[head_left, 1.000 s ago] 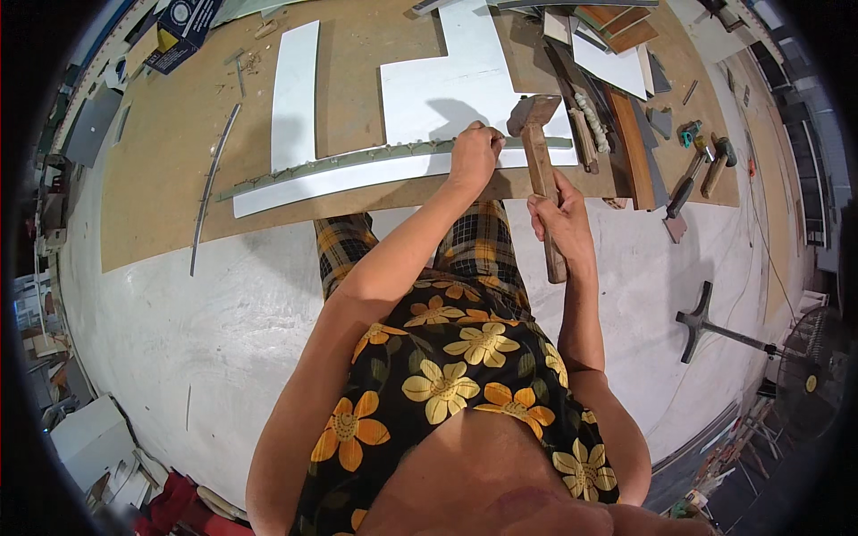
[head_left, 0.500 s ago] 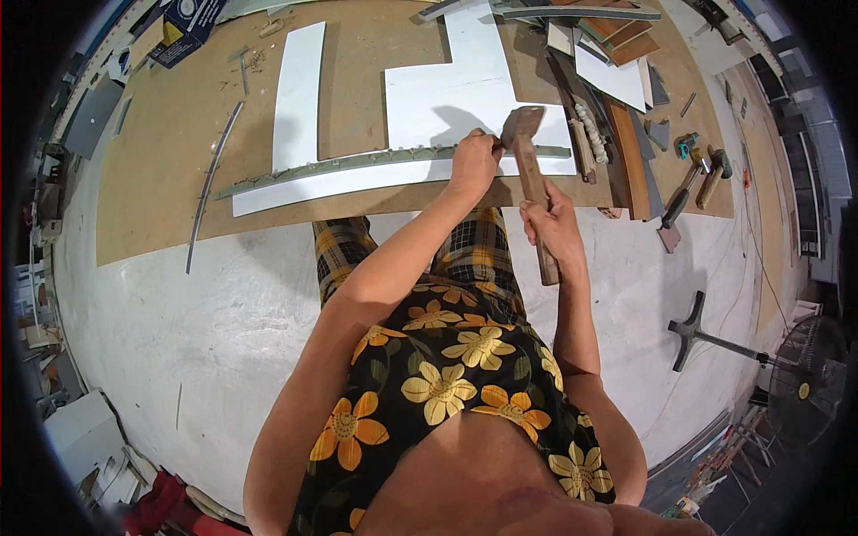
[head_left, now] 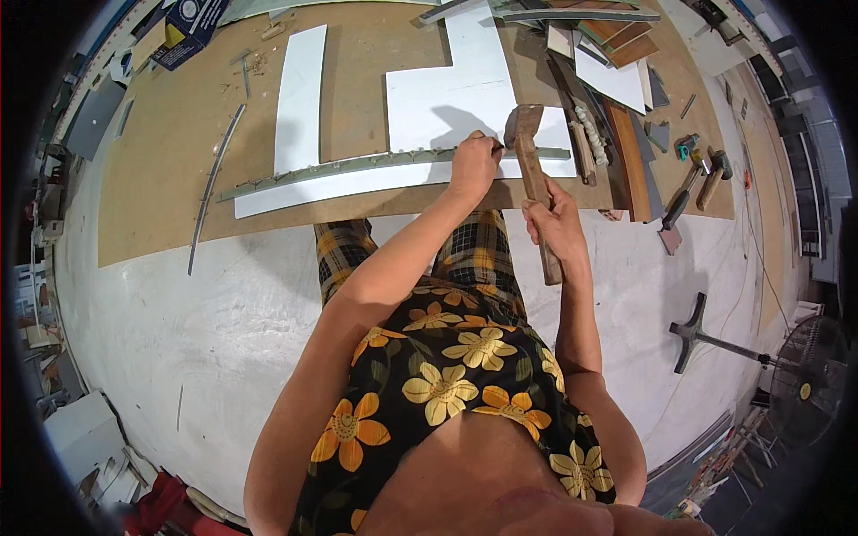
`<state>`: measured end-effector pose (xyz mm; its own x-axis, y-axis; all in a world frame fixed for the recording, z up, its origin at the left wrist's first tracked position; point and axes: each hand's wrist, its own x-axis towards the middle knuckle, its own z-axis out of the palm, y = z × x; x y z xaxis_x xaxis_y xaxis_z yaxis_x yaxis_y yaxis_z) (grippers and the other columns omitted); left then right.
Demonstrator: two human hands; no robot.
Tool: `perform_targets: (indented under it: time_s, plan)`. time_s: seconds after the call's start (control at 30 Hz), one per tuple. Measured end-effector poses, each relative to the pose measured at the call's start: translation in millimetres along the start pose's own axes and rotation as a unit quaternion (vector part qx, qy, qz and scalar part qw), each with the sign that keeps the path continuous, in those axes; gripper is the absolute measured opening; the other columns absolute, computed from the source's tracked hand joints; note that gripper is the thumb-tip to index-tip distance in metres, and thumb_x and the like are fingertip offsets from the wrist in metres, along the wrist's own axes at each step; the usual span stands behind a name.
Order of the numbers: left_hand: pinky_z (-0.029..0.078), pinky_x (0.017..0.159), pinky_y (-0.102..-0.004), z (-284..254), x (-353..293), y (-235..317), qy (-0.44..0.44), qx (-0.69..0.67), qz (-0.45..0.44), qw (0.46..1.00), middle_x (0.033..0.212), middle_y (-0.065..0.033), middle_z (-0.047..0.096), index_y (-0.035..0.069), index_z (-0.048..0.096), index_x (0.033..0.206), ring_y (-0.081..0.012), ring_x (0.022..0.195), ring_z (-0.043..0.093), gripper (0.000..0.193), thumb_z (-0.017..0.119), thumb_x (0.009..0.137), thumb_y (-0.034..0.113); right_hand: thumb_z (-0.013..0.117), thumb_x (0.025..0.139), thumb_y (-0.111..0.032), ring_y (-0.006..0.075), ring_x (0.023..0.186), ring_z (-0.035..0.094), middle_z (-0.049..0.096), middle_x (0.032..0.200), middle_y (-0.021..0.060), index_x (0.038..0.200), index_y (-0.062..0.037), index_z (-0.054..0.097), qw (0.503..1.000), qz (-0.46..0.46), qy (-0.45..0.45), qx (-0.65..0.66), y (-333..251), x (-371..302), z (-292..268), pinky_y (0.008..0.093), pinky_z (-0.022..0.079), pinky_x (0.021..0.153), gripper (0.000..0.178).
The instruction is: The recorder is hammering a finishing strip onto the edge of a T-shaped wooden piece at a workbench.
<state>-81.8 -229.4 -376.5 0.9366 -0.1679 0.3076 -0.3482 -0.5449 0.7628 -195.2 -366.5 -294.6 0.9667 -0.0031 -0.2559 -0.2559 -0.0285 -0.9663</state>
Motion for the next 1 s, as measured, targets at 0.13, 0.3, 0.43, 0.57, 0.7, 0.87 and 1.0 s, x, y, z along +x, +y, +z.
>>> perform_targets:
  time_s: [0.13, 0.3, 0.43, 0.57, 0.7, 0.87, 1.0]
  plan:
    - [0.051, 0.073, -0.043, 1, -1, -1, 0.0, -0.003, -0.003, 1.0, 0.081, -0.0206, 0.062, -0.002, 0.071, 0.083, -0.038, 0.078, 0.062, 0.01, 0.071, 0.077, 0.006, 0.056, 0.086, -0.004, 0.0066, 0.043, 0.044, 0.049, 0.064, -0.0006, 0.134, 0.0014, 0.047, 1.0, -0.006, -0.002, 0.016, -2, -2, -1, 0.0236, 0.036, 0.039, 0.049]
    - [0.051, 0.073, -0.0432, 1, 1, -3, -0.002, 0.018, 0.001, 1.0, 0.083, -0.021, 0.062, -0.002, 0.071, 0.084, -0.0381, 0.077, 0.063, 0.011, 0.071, 0.077, 0.006, 0.056, 0.086, -0.003, 0.0067, 0.043, 0.044, 0.05, 0.064, -0.0003, 0.133, 0.0014, 0.048, 1.0, 0.026, 0.002, 0.007, 3, 3, 2, 0.0235, 0.036, 0.039, 0.049]
    - [0.051, 0.073, -0.0439, -1, -2, 1, 0.002, -0.005, -0.003, 1.0, 0.083, -0.0212, 0.062, -0.003, 0.071, 0.083, -0.0385, 0.077, 0.062, 0.011, 0.071, 0.077, 0.006, 0.057, 0.086, -0.004, 0.0065, 0.043, 0.044, 0.05, 0.065, 0.0, 0.133, 0.0015, 0.048, 1.0, -0.004, -0.003, 0.004, -5, -1, 1, 0.0235, 0.035, 0.038, 0.048]
    - [0.051, 0.073, -0.0439, -1, -1, 2, 0.001, 0.002, 0.004, 1.0, 0.083, -0.0213, 0.062, -0.002, 0.071, 0.084, -0.0386, 0.077, 0.062, 0.011, 0.07, 0.078, 0.007, 0.056, 0.086, -0.003, 0.0063, 0.042, 0.043, 0.05, 0.065, 0.0001, 0.132, 0.0018, 0.049, 1.0, 0.023, 0.003, 0.001, 6, 3, 2, 0.0232, 0.035, 0.038, 0.047]
    - [0.051, 0.072, -0.0439, 1, -2, -2, -0.007, 0.019, 0.003, 1.0, 0.082, -0.0205, 0.062, -0.002, 0.072, 0.084, -0.0383, 0.076, 0.063, 0.012, 0.069, 0.08, 0.009, 0.056, 0.086, -0.003, 0.0065, 0.043, 0.044, 0.05, 0.065, 0.0002, 0.133, 0.0016, 0.048, 1.0, 0.005, 0.0, 0.001, -6, 0, 1, 0.0234, 0.035, 0.038, 0.047]
    - [0.051, 0.072, -0.044, 2, -2, -2, 0.002, 0.007, 0.016, 1.0, 0.082, -0.0198, 0.062, -0.002, 0.072, 0.084, -0.0378, 0.076, 0.063, 0.012, 0.069, 0.08, 0.01, 0.056, 0.086, -0.003, 0.0067, 0.044, 0.044, 0.051, 0.065, 0.0002, 0.133, 0.0021, 0.048, 1.0, 0.025, 0.006, -0.002, 5, 2, 0, 0.0235, 0.035, 0.038, 0.048]
    - [0.052, 0.071, -0.0437, 1, -2, -4, -0.002, 0.024, 0.014, 1.0, 0.083, -0.02, 0.061, -0.002, 0.07, 0.082, -0.0375, 0.076, 0.063, 0.01, 0.069, 0.079, 0.008, 0.057, 0.086, -0.003, 0.0067, 0.044, 0.045, 0.051, 0.064, 0.0002, 0.131, 0.0026, 0.049, 1.0, 0.015, 0.005, 0.004, 0, -1, -1, 0.0235, 0.035, 0.038, 0.046]
